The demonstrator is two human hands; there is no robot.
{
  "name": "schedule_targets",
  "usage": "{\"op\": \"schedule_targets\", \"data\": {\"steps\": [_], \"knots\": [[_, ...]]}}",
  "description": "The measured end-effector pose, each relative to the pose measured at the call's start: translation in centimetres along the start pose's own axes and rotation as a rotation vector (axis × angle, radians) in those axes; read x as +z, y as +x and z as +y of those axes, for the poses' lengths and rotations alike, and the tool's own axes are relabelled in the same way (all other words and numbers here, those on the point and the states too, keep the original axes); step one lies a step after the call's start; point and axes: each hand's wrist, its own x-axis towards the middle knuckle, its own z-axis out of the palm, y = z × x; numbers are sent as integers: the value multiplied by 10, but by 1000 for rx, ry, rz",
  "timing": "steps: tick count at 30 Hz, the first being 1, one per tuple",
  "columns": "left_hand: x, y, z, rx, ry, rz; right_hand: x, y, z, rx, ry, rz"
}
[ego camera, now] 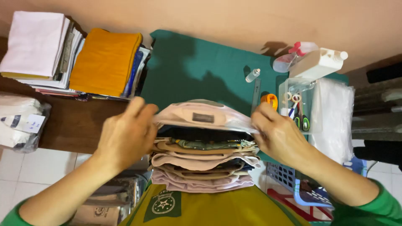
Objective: Packing a stack of folded clothes into a plastic bag and sealing it with tape.
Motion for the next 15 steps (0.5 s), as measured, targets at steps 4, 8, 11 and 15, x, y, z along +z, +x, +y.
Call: {"op": "schedule_targets", "data": {"steps": [4,8,11,15], "knots": [[7,-19,-22,-169,33,-130,15,-15,3,35,93,155],[10,-46,-34,-161,-181,-51,33,-40,23,359,293,-27],[0,-53,-25,-201,-293,-22,34,-57,28,472,535,-102],[16,-65,-32,-309,-364,37,32,-65,21,374,771,122]]}}
